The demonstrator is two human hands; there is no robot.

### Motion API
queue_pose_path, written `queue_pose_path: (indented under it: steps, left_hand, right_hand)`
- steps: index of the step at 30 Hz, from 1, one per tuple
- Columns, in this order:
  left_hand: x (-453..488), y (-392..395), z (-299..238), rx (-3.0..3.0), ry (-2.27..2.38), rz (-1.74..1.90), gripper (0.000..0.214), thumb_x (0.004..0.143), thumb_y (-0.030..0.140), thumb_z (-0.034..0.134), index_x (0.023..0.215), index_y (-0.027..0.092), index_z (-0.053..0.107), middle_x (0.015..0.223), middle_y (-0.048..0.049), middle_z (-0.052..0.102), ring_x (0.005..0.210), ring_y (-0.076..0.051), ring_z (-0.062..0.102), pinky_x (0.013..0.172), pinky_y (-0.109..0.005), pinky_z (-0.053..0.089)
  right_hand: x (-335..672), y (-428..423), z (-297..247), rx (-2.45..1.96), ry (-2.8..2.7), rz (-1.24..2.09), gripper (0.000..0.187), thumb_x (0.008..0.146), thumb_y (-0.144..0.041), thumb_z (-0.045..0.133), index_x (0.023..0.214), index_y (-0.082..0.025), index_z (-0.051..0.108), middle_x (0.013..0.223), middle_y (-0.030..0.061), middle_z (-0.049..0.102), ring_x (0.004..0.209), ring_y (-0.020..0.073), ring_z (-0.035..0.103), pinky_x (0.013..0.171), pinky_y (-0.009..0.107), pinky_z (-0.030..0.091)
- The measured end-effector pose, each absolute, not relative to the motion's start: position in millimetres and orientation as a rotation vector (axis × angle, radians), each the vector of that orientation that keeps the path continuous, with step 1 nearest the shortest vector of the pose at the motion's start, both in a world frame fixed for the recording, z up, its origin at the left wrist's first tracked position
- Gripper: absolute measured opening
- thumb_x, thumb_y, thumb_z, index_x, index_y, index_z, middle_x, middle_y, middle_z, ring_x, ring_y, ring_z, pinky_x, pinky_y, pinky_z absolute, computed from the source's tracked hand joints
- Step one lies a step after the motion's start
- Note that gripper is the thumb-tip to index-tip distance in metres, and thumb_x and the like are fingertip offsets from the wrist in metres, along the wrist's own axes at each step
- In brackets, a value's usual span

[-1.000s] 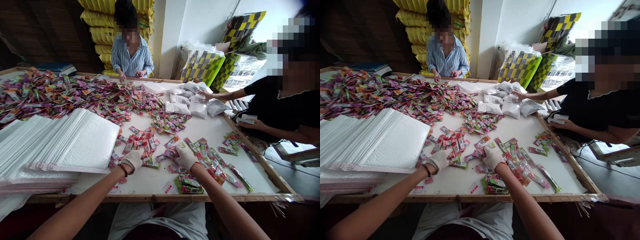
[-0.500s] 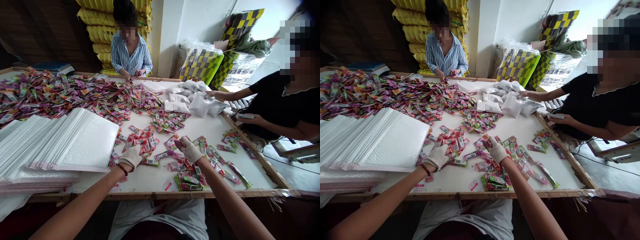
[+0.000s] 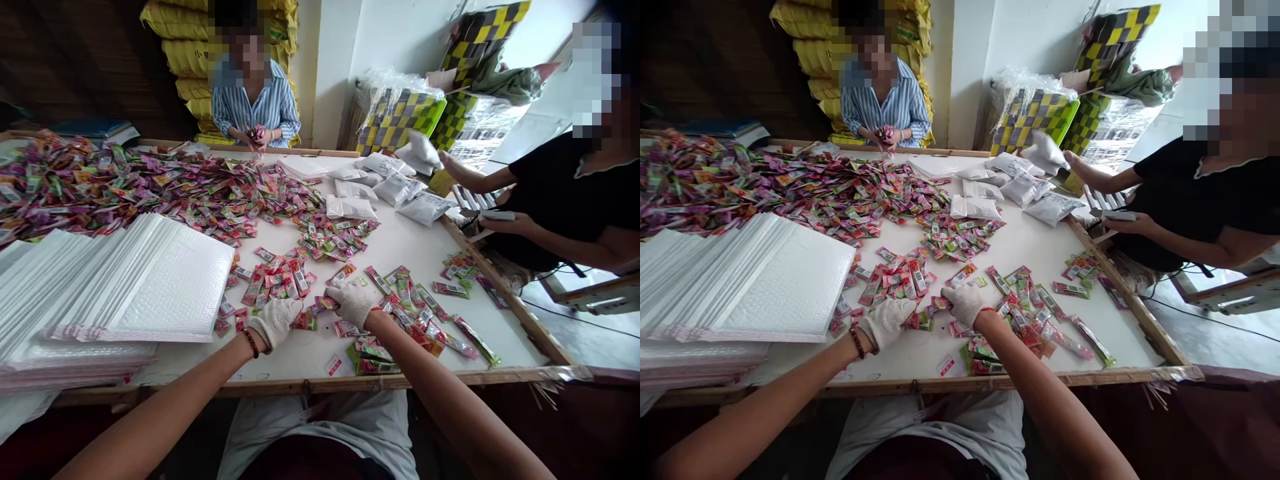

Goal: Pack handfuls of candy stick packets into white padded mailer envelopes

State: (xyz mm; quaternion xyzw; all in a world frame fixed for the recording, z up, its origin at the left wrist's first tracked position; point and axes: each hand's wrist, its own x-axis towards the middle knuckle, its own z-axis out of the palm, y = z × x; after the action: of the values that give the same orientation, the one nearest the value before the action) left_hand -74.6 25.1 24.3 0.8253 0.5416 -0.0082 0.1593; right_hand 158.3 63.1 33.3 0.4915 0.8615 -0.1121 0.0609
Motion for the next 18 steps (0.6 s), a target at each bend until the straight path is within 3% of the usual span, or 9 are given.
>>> queue_pose_path:
  steps: [3,7,12,15,18]
  left_hand:
    - [-73.1,21.2,14.7,2.356,1.548,-0.152,0.036,0.078,0.021,0.06,0.114,0.016,0.059,0.111,-0.0131,0.064,0.097,-0.027,0.063,0.083,-0.035,0.048]
    - [-74.7,18.7,28.1,2.462,1.505,-0.159,0.025,0.077,0.019,0.056,0.1,0.017,0.062,0.107,-0.011,0.065,0.098,-0.028,0.062,0.083,-0.037,0.048]
    - [-38.6,18.7,48.1,2.34,1.466,0.14,0.027,0.076,0.023,0.058,0.102,0.019,0.059,0.099,-0.008,0.067,0.096,-0.025,0.061,0.086,-0.034,0.047]
    - [9.3,21.7,40.1,2.086,1.465,0.273,0.031,0.081,0.03,0.055,0.11,0.021,0.056,0.092,-0.0066,0.068,0.086,-0.021,0.064,0.076,-0.029,0.048]
    - [54.4,28.3,24.9,1.995,1.504,0.212,0.035,0.079,0.038,0.058,0.11,0.022,0.058,0.095,-0.0088,0.07,0.087,-0.024,0.066,0.072,-0.03,0.049]
  right_hand:
    - [139.9,62.3,33.4,1.436,2.525,-0.271,0.026,0.078,-0.022,0.056,0.103,-0.022,0.062,0.104,0.0121,0.065,0.092,0.0268,0.061,0.077,0.035,0.041]
    - [158.4,68.8,48.4,1.616,2.699,-0.369,0.019,0.078,-0.025,0.058,0.096,-0.021,0.063,0.109,0.0091,0.063,0.09,0.0219,0.059,0.074,0.03,0.041]
    - [232.5,73.8,70.8,2.006,2.603,-0.742,0.025,0.078,-0.02,0.056,0.102,-0.019,0.06,0.083,0.0013,0.065,0.069,0.0144,0.056,0.064,0.023,0.04]
    - [270.0,65.1,61.2,1.983,2.499,-0.603,0.036,0.071,-0.021,0.063,0.107,-0.022,0.062,0.091,0.0022,0.068,0.078,0.0173,0.059,0.068,0.024,0.04]
    - [287.4,51.5,41.4,1.808,2.419,-0.449,0.031,0.072,-0.027,0.064,0.103,-0.026,0.066,0.095,0.0036,0.07,0.085,0.0207,0.061,0.072,0.026,0.039]
